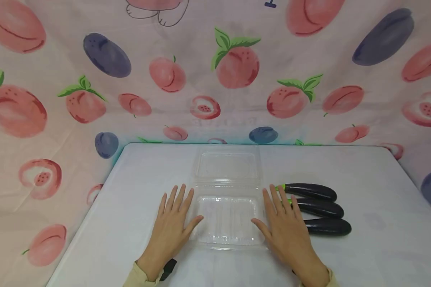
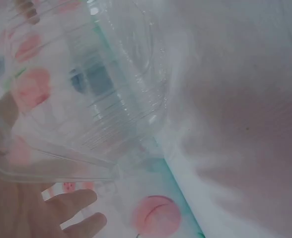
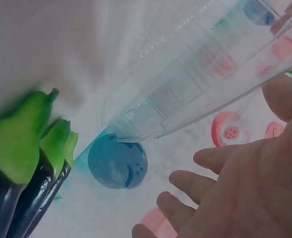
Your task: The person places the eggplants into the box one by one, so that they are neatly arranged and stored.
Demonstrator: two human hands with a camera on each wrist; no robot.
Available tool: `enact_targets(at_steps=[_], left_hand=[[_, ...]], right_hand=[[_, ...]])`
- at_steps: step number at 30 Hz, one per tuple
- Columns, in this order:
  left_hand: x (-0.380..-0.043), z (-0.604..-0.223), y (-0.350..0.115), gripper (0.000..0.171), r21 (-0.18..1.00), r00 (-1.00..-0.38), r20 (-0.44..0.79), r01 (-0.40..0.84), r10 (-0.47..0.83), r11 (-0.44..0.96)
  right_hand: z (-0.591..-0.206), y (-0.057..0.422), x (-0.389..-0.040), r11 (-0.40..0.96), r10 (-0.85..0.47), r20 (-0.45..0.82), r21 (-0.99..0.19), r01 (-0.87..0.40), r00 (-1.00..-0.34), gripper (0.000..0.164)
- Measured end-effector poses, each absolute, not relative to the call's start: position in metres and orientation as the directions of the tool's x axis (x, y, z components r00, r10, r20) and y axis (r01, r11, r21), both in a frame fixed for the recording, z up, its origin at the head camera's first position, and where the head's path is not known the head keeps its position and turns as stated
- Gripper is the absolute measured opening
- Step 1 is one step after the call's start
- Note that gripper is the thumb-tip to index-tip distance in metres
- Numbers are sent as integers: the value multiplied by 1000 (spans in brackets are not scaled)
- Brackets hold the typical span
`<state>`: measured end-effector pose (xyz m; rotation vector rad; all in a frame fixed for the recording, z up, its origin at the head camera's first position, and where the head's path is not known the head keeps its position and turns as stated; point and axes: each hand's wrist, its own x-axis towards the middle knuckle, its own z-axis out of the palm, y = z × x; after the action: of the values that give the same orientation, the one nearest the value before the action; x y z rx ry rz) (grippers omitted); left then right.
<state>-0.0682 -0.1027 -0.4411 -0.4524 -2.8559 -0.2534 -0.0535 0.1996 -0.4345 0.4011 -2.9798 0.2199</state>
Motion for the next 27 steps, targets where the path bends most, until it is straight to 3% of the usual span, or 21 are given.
enact_targets(at_steps=[20, 27], left_hand=[[-67, -445, -106, 61, 314, -920, 326, 323, 219, 893], [-69, -447, -107, 58, 347, -916, 358, 311, 182, 885]], right_hand=[[-430, 211, -54, 955, -248, 131, -130, -265, -960, 74], [-433, 217, -54, 948, -262, 183, -134, -288, -948, 69]])
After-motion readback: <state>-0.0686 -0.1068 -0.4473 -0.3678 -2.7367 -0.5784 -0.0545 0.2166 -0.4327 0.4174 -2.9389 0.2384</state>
